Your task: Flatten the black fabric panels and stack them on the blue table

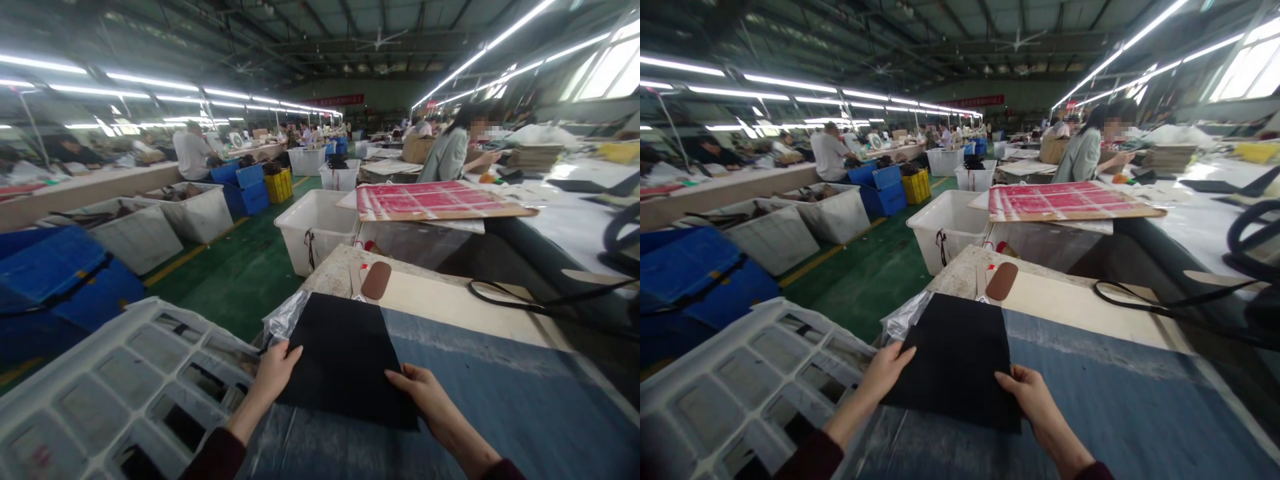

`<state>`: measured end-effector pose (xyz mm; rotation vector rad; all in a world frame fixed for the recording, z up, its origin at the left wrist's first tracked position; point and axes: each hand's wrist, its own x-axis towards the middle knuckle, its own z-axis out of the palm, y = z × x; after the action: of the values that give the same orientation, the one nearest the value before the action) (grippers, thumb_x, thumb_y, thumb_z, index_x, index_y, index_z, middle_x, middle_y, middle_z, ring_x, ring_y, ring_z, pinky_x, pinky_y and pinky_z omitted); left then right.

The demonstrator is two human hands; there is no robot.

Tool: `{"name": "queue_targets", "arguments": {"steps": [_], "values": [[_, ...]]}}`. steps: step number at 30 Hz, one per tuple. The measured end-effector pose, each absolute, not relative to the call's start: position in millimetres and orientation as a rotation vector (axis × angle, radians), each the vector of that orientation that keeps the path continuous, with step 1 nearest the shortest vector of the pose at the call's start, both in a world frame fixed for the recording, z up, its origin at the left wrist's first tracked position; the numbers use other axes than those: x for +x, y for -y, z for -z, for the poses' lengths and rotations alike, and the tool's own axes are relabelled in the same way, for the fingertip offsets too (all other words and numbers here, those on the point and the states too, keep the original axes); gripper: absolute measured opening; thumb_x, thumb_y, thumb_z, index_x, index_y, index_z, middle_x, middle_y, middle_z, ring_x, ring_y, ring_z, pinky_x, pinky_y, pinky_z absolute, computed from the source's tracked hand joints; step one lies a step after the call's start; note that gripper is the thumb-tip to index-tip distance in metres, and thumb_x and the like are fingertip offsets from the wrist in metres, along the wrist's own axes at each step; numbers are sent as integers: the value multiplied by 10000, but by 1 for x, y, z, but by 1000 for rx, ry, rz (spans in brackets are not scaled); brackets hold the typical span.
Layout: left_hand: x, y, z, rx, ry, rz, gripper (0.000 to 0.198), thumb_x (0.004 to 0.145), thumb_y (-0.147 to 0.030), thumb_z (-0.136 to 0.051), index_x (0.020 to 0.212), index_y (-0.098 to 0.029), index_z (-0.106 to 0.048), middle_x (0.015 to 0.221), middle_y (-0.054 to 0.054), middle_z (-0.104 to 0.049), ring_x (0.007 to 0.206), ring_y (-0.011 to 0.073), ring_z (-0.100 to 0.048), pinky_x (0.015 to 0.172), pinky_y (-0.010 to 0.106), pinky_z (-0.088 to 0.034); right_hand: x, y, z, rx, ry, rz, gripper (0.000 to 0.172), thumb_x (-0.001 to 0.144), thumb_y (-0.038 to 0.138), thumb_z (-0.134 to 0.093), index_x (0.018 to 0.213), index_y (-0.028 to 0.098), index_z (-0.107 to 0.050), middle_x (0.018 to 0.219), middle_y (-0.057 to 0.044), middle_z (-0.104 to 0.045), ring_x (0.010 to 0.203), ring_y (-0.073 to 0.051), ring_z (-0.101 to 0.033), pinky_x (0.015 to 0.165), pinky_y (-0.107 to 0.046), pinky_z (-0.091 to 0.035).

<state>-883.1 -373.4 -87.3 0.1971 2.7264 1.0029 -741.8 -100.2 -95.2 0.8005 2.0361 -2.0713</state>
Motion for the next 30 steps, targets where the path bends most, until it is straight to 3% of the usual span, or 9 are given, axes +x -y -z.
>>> {"name": "queue_targets", "arguments": {"steps": [6,13,30], "values": [[-920,364,109,257,-2820,-806,252,849,-342,-547,695,-155,-618,620,14,-596,616,142,-553,564,241,-285,-781,90,126,911,-2524,1628,351,672,459,-644,498,190,-501,443,28,-457,478,-133,-470,449,-238,-295],[-924,362,116,213,-2868,-726,279,858,-389,-540,771,-157,-668,724,57,-667,684,154,-596,591,244,-304,-779,83,153,811,-2763,1278,376,746,513,-524,547,196,-509,500,11,-493,505,-143,-467,484,-258,-268],[-927,361,114,100,-2800,-795,256,816,-380,-579,772,-156,-695,716,58,-687,682,162,-613,580,240,-330,-781,85,153,835,-2790,1200,332,725,473,-536,526,215,-476,484,17,-484,494,-152,-473,488,-269,-265]]}}
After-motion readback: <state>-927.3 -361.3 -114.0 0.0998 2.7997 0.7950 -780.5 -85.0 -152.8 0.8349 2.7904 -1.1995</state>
